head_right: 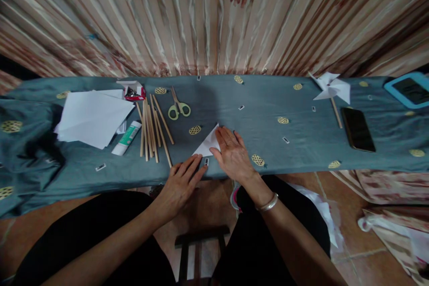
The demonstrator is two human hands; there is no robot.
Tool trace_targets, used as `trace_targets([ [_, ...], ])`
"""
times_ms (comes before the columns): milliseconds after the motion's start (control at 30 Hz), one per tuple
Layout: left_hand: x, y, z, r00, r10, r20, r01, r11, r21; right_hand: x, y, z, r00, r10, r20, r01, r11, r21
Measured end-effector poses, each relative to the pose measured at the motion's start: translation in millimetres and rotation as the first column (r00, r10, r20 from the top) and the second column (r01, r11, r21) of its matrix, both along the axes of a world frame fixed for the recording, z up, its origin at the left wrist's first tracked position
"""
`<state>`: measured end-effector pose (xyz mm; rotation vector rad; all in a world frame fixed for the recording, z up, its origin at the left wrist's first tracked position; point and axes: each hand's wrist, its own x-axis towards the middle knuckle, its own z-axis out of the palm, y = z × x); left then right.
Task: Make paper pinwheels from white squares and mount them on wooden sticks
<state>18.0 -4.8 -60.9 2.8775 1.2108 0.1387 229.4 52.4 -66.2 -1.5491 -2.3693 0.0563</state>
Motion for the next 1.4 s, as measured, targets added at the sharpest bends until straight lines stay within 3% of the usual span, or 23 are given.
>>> trace_targets([
  [500,1.9,2.3,-1.6,0.999,0.006,0.035,-0.006,1.000,0.010,-10.0,19.4,7.8,0.989,-0.145,-0.012,0.143,0.986,-0.084],
  [900,1.4,2.5,0.3,0.998,0.001,0.062,-0.001,1.000,-0.004,23.1,-33.6,13.4,0.991,0.036,-0.130,-0.048,0.995,-0.092],
  [1400,0.0,4.1,3.9,0.999,-0.019,0.051,0.019,1.000,0.000,28.6,-38.5,23.8,0.968,0.051,-0.244,-0.089,0.985,-0.147],
])
